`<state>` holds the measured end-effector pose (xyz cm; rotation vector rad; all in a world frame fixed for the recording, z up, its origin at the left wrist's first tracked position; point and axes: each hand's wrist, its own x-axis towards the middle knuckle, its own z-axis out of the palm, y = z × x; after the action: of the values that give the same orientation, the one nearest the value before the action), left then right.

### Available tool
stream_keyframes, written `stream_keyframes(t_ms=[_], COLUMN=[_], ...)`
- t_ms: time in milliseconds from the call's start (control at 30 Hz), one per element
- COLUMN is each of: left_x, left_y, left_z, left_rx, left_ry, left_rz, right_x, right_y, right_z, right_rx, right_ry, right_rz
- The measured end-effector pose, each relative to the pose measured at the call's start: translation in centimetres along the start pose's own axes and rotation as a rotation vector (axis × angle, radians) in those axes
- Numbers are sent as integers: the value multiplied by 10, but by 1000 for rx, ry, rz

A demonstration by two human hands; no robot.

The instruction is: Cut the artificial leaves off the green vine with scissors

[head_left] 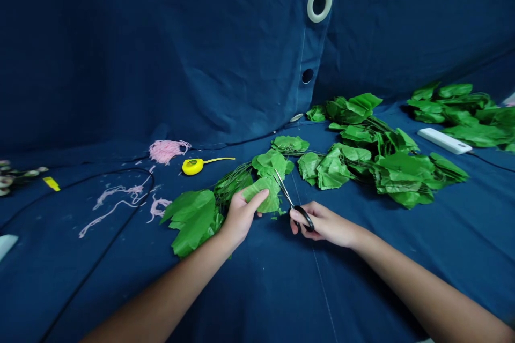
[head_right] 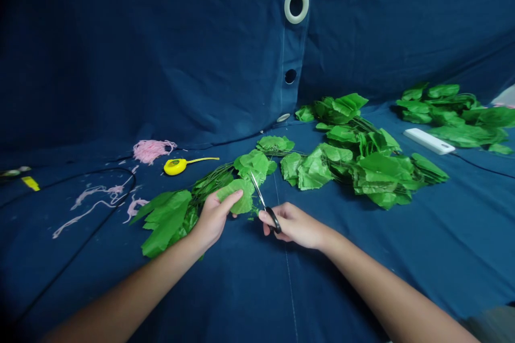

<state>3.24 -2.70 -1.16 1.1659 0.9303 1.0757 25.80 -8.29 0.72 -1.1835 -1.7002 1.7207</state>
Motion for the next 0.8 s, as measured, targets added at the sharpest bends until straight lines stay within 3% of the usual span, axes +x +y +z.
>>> stream_keyframes(t_ms=[800], left_x=[1], left_y=[-6], left_z=[-2], left_rx=[38], left_ry=[63], left_rz=[-11], right_x=[0], right_y=[2], right_z=[4], right_rx=[-38], right_ry=[48], right_rz=[2])
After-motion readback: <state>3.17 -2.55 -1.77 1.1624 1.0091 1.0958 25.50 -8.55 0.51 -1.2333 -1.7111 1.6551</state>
